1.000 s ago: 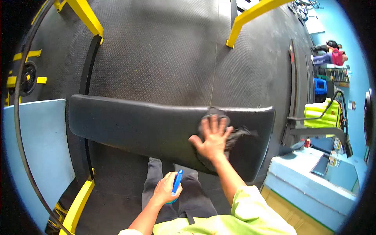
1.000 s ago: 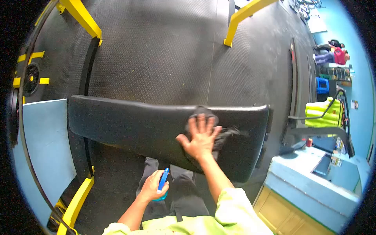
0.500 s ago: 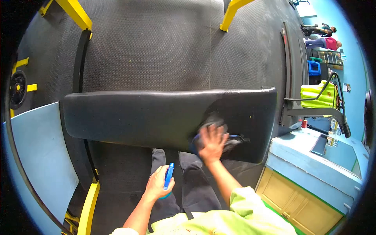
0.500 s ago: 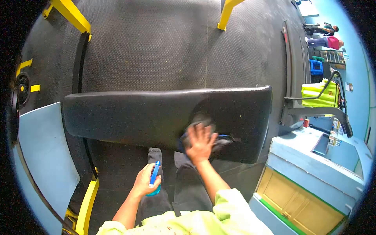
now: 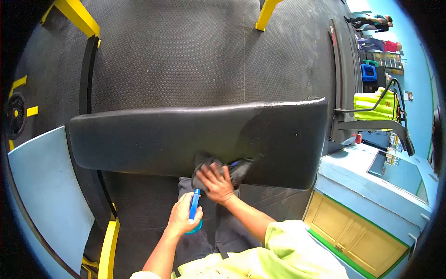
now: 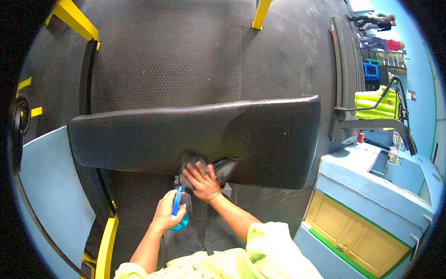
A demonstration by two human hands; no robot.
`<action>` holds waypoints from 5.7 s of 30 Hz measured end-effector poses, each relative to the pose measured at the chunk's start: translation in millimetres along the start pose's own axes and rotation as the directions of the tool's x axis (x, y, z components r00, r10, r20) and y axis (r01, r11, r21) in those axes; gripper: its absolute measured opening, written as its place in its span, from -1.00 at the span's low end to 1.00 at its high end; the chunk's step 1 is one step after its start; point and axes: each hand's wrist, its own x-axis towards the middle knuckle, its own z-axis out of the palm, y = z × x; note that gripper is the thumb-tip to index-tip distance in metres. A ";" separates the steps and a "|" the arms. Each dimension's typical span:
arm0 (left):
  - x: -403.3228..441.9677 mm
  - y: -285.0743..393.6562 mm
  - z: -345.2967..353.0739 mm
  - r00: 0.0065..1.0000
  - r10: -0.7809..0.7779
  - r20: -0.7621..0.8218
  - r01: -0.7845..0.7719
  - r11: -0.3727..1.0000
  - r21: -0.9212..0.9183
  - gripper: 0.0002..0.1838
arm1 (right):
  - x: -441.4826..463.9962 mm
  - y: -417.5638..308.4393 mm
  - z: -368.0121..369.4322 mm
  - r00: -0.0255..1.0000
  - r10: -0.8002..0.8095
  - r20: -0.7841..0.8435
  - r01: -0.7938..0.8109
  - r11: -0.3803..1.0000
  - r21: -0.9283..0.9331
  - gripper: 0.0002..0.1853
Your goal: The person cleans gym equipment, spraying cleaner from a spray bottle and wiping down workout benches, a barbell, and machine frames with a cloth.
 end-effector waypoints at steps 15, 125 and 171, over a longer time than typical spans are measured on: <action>14.7 8.2 5.1 0.996 0.008 -0.086 -0.013 0.998 -0.064 -0.58 | 121.0 69.6 -20.7 0.998 0.064 0.027 -0.050 0.931 -0.362 -0.23; -68.5 -116.6 -117.0 0.924 -0.191 -0.331 0.144 0.976 -0.161 -0.56 | 59.3 -45.3 26.8 0.977 -0.072 0.201 0.090 0.993 -0.082 -0.17; -49.9 -142.3 -128.1 0.664 -0.353 -0.659 0.125 0.921 -0.368 -0.64 | 367.6 -244.1 85.8 0.976 -0.075 0.203 0.075 0.997 0.004 -0.23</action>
